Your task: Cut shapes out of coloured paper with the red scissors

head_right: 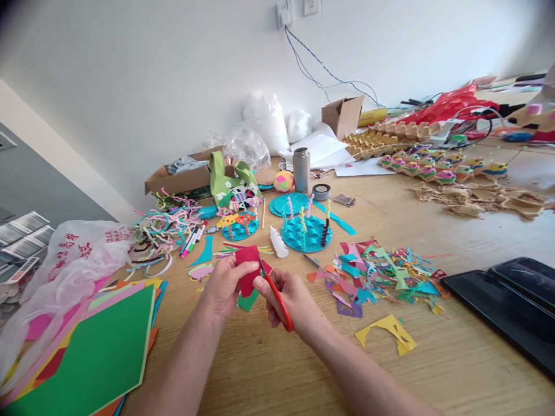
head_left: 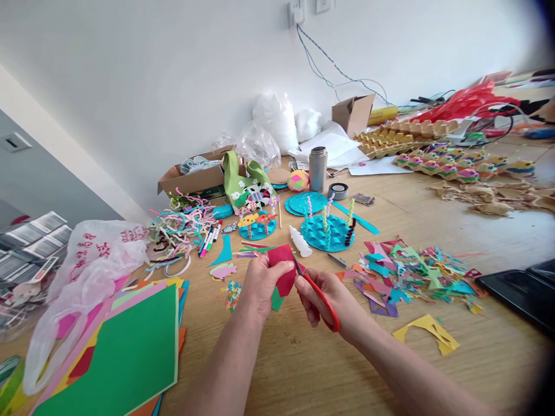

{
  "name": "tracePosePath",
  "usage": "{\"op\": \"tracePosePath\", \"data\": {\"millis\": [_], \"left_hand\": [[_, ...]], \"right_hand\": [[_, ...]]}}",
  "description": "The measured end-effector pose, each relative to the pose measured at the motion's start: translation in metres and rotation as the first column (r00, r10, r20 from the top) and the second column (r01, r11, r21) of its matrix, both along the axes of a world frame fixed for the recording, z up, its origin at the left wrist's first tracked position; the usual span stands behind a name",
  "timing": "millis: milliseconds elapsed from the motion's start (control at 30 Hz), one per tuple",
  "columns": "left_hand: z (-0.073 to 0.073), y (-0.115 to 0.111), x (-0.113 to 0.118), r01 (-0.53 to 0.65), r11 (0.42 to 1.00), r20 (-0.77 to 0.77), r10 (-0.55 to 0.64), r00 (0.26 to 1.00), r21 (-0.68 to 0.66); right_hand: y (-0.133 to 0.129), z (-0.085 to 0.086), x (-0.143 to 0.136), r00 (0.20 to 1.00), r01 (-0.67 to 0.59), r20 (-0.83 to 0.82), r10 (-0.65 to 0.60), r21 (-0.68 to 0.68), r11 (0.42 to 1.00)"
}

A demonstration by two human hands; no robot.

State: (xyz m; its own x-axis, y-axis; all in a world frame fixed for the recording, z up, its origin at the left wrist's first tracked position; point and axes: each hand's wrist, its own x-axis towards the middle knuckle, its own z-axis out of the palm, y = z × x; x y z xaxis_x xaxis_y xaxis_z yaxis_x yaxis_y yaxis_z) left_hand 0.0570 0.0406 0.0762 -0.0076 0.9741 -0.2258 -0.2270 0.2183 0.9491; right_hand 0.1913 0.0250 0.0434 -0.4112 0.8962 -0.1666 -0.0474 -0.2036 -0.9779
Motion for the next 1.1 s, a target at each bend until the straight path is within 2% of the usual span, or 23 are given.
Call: {"op": "tracePosePath", "data": {"millis": [333, 600, 833, 1100], "left_hand": [[0.0025, -0.0018, 0.0016, 0.024, 1.0, 0.049, -0.023, 0.999, -0.008], [0.0022, -0.0009, 0.0007, -0.006, 1.0, 0.056, 0.007, 0.998, -0.014], [0.001, -0.0005, -0.0002, 0.019, 1.0, 0.012, -0.018, 1.0, -0.018], [0.001, -0.0001, -0.0017, 0.022, 1.0, -0.018, -0.023, 1.0, -0.022]], "right_hand": [[0.0, -0.003, 0.001, 1.0, 0.027, -0.008, -0.027, 0.021, 0.999], [0.0005, -0.0026, -0.0002, 1.0, 0.005, -0.008, -0.005, 0.015, 1.0], [-0.0016, 0.0036, 0.0008, 1.0, 0.009, -0.01, -0.009, 0.012, 1.0], [-0.0002, 0.0017, 0.0009, 0.999, -0.013, -0.039, 0.014, 0.026, 1.0]]}}
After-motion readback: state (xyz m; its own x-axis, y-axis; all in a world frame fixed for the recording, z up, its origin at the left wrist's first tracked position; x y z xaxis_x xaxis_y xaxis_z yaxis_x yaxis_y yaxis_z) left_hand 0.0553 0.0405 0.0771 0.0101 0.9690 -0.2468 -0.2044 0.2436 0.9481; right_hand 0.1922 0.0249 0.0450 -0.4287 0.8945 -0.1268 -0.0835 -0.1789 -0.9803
